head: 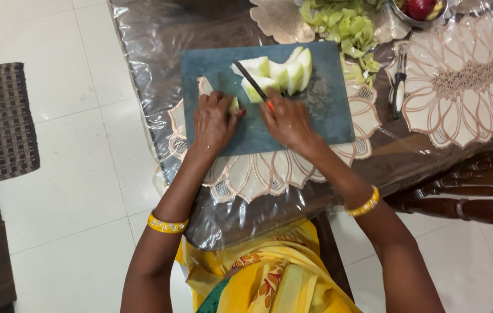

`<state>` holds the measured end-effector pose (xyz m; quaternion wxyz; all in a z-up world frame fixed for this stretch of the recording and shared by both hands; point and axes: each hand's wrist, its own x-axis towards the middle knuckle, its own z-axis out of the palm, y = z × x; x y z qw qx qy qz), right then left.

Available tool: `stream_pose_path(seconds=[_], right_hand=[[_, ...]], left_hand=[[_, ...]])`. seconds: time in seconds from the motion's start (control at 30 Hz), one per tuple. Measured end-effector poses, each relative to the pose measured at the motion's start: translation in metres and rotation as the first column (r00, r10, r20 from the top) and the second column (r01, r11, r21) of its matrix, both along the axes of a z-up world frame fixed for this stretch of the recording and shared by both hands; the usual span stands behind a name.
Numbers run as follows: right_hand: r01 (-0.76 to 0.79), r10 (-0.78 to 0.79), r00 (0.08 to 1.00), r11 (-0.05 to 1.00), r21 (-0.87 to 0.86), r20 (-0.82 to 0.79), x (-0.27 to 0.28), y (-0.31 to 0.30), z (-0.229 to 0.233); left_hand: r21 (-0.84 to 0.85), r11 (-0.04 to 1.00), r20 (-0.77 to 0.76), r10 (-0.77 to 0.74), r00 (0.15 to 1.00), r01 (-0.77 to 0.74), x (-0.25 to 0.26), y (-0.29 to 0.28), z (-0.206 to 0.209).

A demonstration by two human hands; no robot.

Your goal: The person takes a large piece of peeled vegetable from a bowl and places it on a cutting board. They use a knife to slice the vegetable into smaller pieces and then transfer the chopped pieces into a separate metal bowl.

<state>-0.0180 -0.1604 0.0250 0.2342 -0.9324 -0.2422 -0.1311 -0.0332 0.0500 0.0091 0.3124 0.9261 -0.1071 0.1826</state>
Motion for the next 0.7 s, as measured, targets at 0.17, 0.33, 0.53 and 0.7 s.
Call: stream_pose_path(seconds=[0.17,0.33,0.53,0.7], right_hand=[[0.001,0.045,0.961,0.986,0.166,-0.272,-0.035,-0.015,0.003],[-0.008,0.103,0.884,0.979,0.204,-0.457,-0.052,-0.017,0.007],[-0.071,0.051,0.947,0.996,-0.052,-0.316,-0.049,-0.010,-0.006],[-0.080,0.010,0.924,0.983,-0.167,-0.382,-0.036,0.001,-0.011]], left_hand=[[-0.029,0.999,-0.011,0.013,1.000,-0.013,-0.005,-0.001,-0.006],[0.063,0.998,-0.012,0.010,1.000,-0.009,0.001,0.000,-0.022],[0.113,0.992,-0.044,0.054,0.998,-0.049,0.002,-0.013,-0.024],[0.090,0.995,-0.061,0.051,0.997,-0.045,0.001,-0.013,-0.014]])
